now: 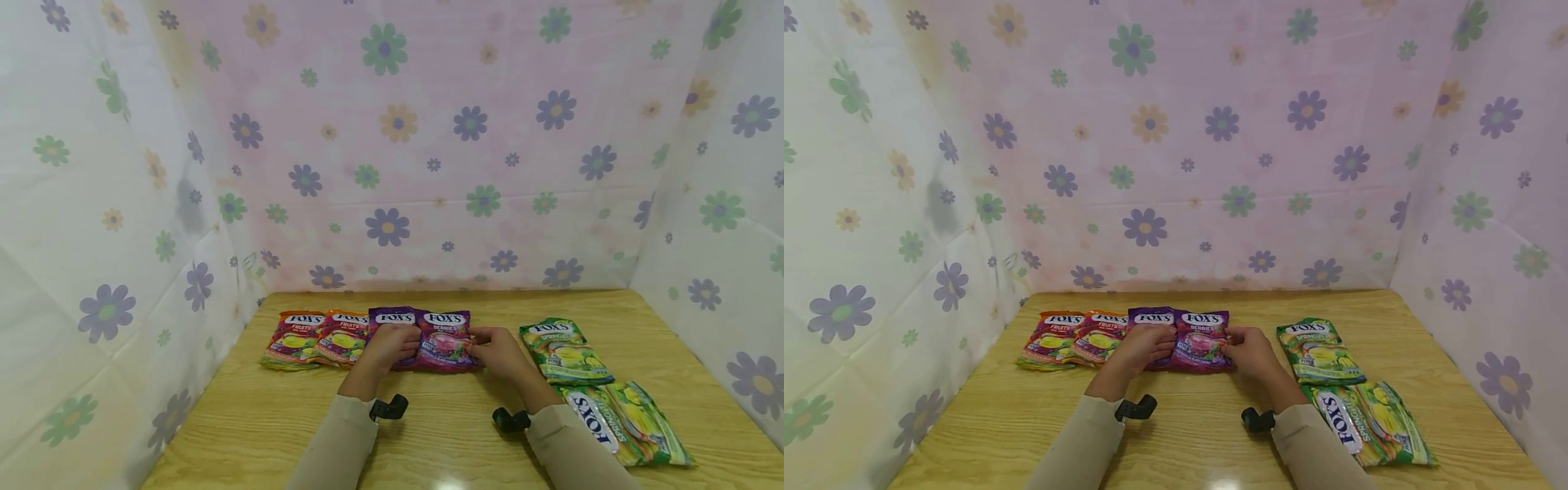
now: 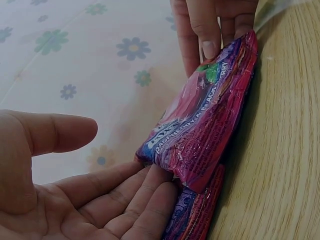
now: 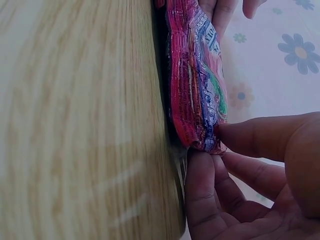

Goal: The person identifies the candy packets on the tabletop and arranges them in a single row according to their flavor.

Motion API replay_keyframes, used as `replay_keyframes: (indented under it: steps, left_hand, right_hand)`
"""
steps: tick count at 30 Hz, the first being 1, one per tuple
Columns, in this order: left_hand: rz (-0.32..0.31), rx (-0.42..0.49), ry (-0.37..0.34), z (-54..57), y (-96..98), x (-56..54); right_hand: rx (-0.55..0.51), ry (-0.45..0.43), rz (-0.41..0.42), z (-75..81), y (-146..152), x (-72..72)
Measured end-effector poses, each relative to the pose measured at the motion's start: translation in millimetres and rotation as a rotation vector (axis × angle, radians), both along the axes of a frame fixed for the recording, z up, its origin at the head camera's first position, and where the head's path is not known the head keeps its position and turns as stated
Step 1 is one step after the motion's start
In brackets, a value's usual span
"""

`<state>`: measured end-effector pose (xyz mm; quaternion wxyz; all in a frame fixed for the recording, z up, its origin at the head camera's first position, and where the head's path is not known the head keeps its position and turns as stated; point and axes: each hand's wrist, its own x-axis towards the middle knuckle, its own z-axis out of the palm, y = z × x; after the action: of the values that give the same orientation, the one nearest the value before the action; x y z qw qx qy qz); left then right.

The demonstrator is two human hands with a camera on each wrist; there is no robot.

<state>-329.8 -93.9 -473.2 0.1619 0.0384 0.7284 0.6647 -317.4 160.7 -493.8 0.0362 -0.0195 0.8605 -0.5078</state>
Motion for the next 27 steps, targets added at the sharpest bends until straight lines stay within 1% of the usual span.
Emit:
replay_keyframes:
  steps: [8,10,13,15,19,23,27]
  left_hand:
    - [0.002,0.006,-0.003,1.3,-0.2,1.4]
    - [0.011,-0.001,-0.015,1.1,-1.0,2.7]
    - [0.022,-0.015,-0.019,1.4,-1.5,3.6]
    - [0.03,-0.015,-0.024,1.7,-1.7,3.9]
    - [0.032,-0.018,-0.013,4.0,-1.5,3.3]
    - [0.046,-0.08,0.008,7.7,-1.1,3.9]
    - [0.05,-0.196,0.047,12.9,5.5,6.3]
  right_hand:
    - [-0.021,-0.017,-0.003,-1.4,2,-0.3]
    - [-0.035,-0.03,0.006,-1.3,2,1.1]
    - [-0.047,-0.05,0.022,0.7,3,2.8]
    - [-0.046,-0.05,0.031,2.7,4,3.1]
    - [-0.04,-0.042,0.031,6.8,5,2.5]
    - [-0.017,-0.038,0.064,11.0,7,3.6]
    - [0.028,-0.019,0.084,16.5,14,8.0]
